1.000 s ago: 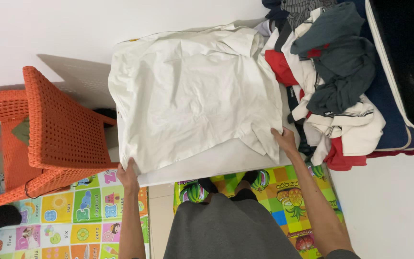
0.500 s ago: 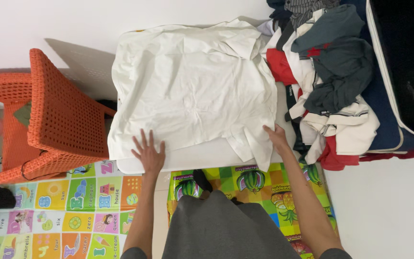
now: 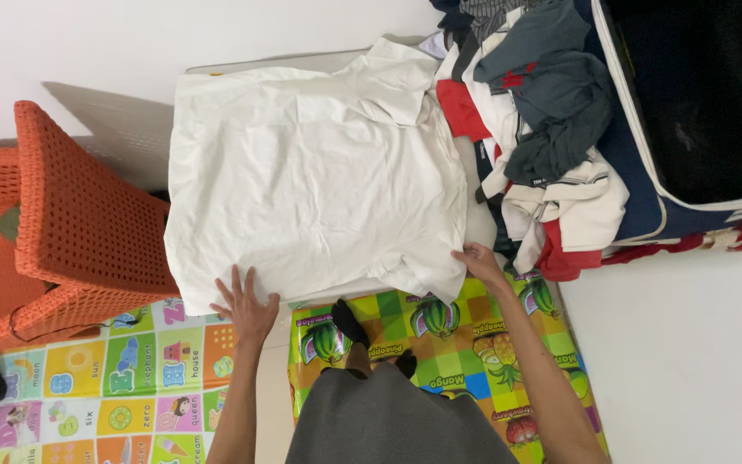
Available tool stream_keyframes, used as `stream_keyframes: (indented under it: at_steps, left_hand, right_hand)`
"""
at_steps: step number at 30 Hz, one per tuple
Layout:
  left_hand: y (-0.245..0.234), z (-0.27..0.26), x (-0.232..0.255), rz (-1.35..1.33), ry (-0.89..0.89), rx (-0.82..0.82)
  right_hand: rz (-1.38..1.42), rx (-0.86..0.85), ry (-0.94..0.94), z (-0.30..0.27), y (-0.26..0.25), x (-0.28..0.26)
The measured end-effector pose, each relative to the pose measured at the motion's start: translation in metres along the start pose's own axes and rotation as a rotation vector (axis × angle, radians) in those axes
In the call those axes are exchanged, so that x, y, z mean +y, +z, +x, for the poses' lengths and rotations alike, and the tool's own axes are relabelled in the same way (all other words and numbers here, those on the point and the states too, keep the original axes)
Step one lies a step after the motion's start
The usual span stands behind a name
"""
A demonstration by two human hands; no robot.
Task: The person folds a blue polo shirt and places it into an open suitcase. They then fold a white long-sleeved shirt on the table and place it on top of the pile of clothes next to the suitcase.
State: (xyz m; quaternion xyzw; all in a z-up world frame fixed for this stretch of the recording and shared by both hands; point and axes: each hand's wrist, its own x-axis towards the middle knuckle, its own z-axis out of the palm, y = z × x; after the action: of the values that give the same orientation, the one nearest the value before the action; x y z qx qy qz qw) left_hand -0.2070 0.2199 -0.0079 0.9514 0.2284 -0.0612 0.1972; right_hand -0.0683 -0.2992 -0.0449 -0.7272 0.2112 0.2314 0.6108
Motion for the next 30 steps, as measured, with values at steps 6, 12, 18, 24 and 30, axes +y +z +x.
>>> stream_keyframes:
  at_steps: [6,12,18,24,30]
  left_hand:
    - [0.031,0.011,0.026,-0.049,0.108,0.012]
    - [0.020,-0.012,-0.003,-0.032,0.150,0.010]
    - [0.024,-0.017,0.017,0.067,0.192,-0.005]
    - [0.030,-0.042,0.030,-0.059,0.232,0.056]
    - [0.047,-0.044,0.026,-0.042,0.158,0.143]
  right_hand:
    - [-0.090,-0.073,-0.133,-0.006,0.027,0.002]
    - [0.312,-0.111,-0.035,-0.027,-0.005,0.013]
    - [-0.082,0.158,-0.084,-0.029,0.013,0.034]
    - [-0.252,0.106,-0.268,-0.042,0.006,0.044]
    - [-0.491,0.426,-0.304,-0.045,-0.001,0.037]
